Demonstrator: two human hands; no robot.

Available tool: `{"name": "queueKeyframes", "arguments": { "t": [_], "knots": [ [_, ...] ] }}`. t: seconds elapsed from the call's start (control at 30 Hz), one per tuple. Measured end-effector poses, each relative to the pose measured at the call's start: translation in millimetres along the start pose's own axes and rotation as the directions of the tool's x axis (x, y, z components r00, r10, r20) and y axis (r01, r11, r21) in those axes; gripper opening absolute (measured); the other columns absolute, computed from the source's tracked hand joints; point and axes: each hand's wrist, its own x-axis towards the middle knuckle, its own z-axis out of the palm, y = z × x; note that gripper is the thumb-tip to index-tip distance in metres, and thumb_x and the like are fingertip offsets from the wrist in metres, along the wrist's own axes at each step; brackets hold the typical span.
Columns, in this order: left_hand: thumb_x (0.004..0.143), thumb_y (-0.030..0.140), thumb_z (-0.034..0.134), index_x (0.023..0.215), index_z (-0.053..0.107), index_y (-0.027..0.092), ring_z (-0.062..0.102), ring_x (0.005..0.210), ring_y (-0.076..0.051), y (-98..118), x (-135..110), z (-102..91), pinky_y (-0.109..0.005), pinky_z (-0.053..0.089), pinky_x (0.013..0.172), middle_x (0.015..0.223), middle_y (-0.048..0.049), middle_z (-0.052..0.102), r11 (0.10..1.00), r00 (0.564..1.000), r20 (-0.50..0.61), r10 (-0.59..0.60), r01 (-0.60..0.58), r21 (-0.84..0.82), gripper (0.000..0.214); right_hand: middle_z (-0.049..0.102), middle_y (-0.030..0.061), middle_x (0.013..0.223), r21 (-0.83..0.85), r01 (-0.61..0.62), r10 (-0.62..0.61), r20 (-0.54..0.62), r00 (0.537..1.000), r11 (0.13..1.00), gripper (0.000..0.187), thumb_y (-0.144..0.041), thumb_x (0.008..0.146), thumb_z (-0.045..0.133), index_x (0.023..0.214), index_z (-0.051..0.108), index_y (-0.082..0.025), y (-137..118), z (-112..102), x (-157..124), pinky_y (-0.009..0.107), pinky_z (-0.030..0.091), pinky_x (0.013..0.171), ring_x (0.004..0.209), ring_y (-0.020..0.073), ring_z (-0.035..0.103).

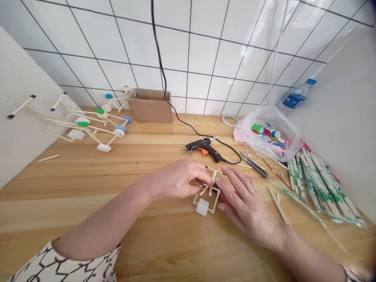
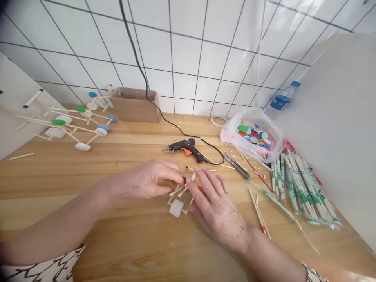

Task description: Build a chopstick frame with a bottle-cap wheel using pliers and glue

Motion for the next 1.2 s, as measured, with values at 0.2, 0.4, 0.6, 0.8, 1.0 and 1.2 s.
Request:
{"name": "queueKeyframes", "arguments": {
  "t": [0.2, 0.4, 0.6, 0.8, 1.0, 1.2],
  "knots": [
    [0.082, 0.006, 0.051, 0.09, 0.071, 0.017, 0.057, 0.073, -0.009, 0, 2, 3.9, -0.019, 0.042, 0.067, 0.081, -0.0009, 0.06, 1.0, 1.0, 0.025, 0.014, -0.014, -0.02, 0.024, 0.043, 0.0236, 0.137, 0.085, -0.075, 0.071, 0.056, 0.996, 0.993, 0.042, -0.021, 0.091, 0.047, 0.131, 0.045, -0.008, 5, 6, -1, 0.053, 0.042, 0.098, 0.133, 0.0327, 0.033],
    [0.082, 0.006, 0.05, 0.092, 0.07, 0.019, 0.058, 0.075, -0.01, 2, 1, 4.8, -0.021, 0.044, 0.069, 0.085, -0.0014, 0.062, 0.999, 0.999, 0.022, -0.038, 0.038, -0.008, 0.025, 0.044, 0.0217, 0.137, 0.138, -0.131, 0.122, 0.075, 0.99, 0.982, 0.042, -0.024, 0.092, 0.046, 0.131, 0.044, -0.01, 8, 12, -3, 0.053, 0.04, 0.098, 0.131, 0.0316, 0.036],
    [0.074, 0.011, 0.061, 0.089, 0.068, 0.018, 0.059, 0.078, -0.014, 5, 2, 8.3, -0.024, 0.046, 0.071, 0.085, -0.0014, 0.063, 0.999, 0.999, -0.028, -0.036, 0.037, 0.031, 0.018, 0.046, 0.0231, 0.136, 0.163, -0.135, 0.127, 0.059, 0.99, 0.977, 0.04, -0.026, 0.092, 0.045, 0.128, 0.048, -0.008, 9, 15, -4, 0.054, 0.041, 0.097, 0.128, 0.0328, 0.039],
    [0.078, 0.011, 0.058, 0.088, 0.069, 0.018, 0.06, 0.077, -0.013, 5, 3, 8.6, -0.023, 0.047, 0.072, 0.083, -0.0021, 0.064, 0.999, 0.997, -0.08, 0.007, -0.005, 0.036, 0.016, 0.048, 0.023, 0.133, 0.165, -0.139, 0.135, 0.037, 0.99, 0.976, 0.04, -0.027, 0.091, 0.047, 0.126, 0.05, -0.007, 7, 17, -4, 0.052, 0.042, 0.096, 0.126, 0.0333, 0.041],
    [0.083, 0.012, 0.056, 0.084, 0.07, 0.017, 0.062, 0.074, -0.011, 1, 4, 7.2, -0.021, 0.049, 0.07, 0.08, -0.0026, 0.066, 0.998, 0.979, -0.194, 0.07, -0.07, 0.009, 0.015, 0.048, 0.0219, 0.133, 0.174, -0.153, 0.148, 0.043, 0.988, 0.973, 0.04, -0.028, 0.092, 0.046, 0.127, 0.05, -0.008, 7, 15, -3, 0.05, 0.041, 0.097, 0.125, 0.0321, 0.041],
    [0.082, 0.011, 0.06, 0.083, 0.069, 0.017, 0.062, 0.075, -0.012, 0, 7, 13.5, -0.021, 0.05, 0.071, 0.079, -0.0032, 0.067, 0.991, 0.937, -0.325, 0.13, -0.11, 0.078, 0.011, 0.049, 0.0208, 0.131, 0.188, -0.176, 0.167, 0.063, 0.984, 0.966, 0.037, -0.028, 0.091, 0.047, 0.124, 0.051, -0.01, 7, 11, -2, 0.049, 0.04, 0.096, 0.123, 0.0305, 0.042]
  ]
}}
